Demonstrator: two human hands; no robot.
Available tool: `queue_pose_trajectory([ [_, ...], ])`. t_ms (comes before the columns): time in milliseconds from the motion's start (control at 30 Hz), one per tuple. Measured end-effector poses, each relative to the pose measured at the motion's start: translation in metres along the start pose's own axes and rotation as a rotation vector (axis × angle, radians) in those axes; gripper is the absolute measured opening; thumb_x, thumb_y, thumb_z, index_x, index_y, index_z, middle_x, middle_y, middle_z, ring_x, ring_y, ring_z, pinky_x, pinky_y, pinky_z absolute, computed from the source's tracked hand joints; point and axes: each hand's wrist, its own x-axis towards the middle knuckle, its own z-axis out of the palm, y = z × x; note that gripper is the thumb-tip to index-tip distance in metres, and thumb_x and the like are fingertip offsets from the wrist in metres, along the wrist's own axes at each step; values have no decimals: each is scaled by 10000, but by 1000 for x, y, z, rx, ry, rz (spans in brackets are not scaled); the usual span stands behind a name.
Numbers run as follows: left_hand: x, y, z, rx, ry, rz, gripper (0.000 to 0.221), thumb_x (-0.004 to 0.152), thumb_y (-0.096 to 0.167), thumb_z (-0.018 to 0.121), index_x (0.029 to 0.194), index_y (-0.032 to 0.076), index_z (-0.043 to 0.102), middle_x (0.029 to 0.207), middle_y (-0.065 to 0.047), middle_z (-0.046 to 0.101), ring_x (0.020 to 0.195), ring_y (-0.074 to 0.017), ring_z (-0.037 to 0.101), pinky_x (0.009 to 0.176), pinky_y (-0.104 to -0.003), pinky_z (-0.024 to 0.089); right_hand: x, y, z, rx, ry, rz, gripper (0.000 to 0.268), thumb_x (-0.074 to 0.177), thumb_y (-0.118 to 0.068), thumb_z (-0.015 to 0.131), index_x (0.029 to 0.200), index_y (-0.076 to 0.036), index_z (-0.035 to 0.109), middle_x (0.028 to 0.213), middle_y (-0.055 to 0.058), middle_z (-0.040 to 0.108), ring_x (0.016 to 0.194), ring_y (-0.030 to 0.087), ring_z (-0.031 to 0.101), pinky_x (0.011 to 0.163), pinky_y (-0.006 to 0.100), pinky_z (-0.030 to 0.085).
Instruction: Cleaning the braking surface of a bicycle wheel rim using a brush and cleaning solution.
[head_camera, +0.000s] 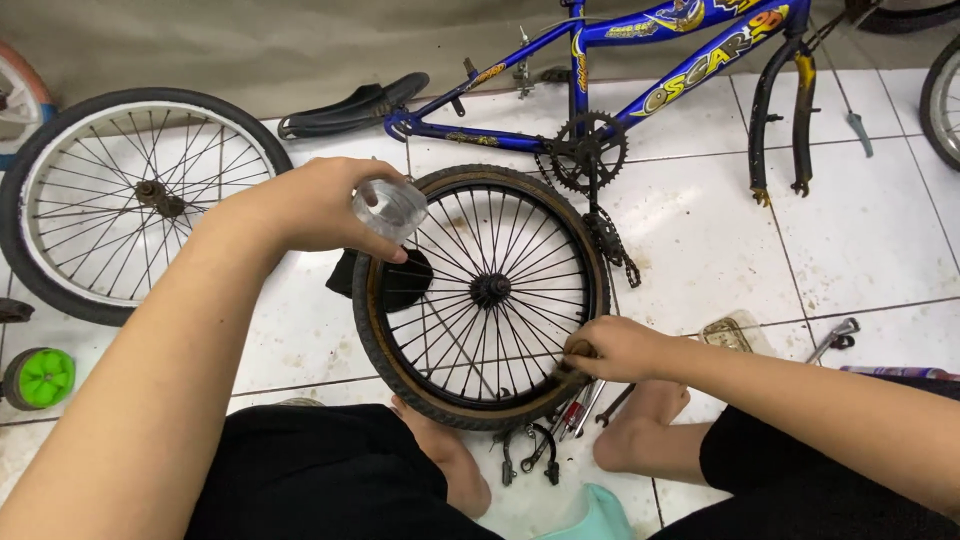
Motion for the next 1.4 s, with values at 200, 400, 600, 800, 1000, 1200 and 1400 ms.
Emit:
queue_pose_trajectory([
  [200,-5,11,-3,12,-15,-41,817,625,316,948,1375,194,646,1220,-196,722,1205,-414,643,1008,-568,518,-11,-36,5,221,-96,115,338,976,-250,584,1187,-27,727,1127,168,782,1084,340,723,935,452,562],
  [400,-2,13,-7,27,-160,-200,751,691,376,862,1384,403,574,1357,-9,607,1149,-224,618,955,-367,441,11,36,-17,-69,-28,280,313,1000,-368,558,1101,-136,744,913,26,781,763,176,693,677,324,556],
  [600,-1,12,-4,17,-37,-62,831,626,321,945,1386,197,636,1252,-194,718,1233,-423,629,1024,-566,516,15,52,-52,-571,179,225,317,969,-324,572,1223,-193,708,1103,-12,781,1063,229,725,917,431,548],
  [800,5,9,0,9,-27,-44,825,625,350,960,1375,209,648,1225,-180,732,1202,-395,657,1001,-541,542,33,54,-79,-768,299,151,308,1031,-340,511,1266,-216,667,1201,-11,723,1138,222,681,907,412,538],
  [1000,8,9,3,9,-30,2,834,623,347,948,1384,209,635,1220,-165,729,1196,-385,662,1006,-532,542,44,45,-80,-202,250,183,336,1003,-364,561,1223,-149,698,1150,49,763,1112,266,709,892,440,579],
  [1200,8,26,10,-40,26,144,775,671,297,906,1381,183,616,1294,-173,676,1237,-406,624,1021,-539,529,-17,-55,-140,346,375,189,323,1015,-222,575,1235,-29,712,1063,180,783,990,277,741,894,399,565],
  [1400,35,32,61,128,178,361,751,690,328,890,1366,216,583,1295,-105,630,1215,-349,618,945,-503,556,-79,-110,-200,735,648,-125,310,1010,-165,565,1171,59,707,852,212,735,760,253,705,719,338,568],
])
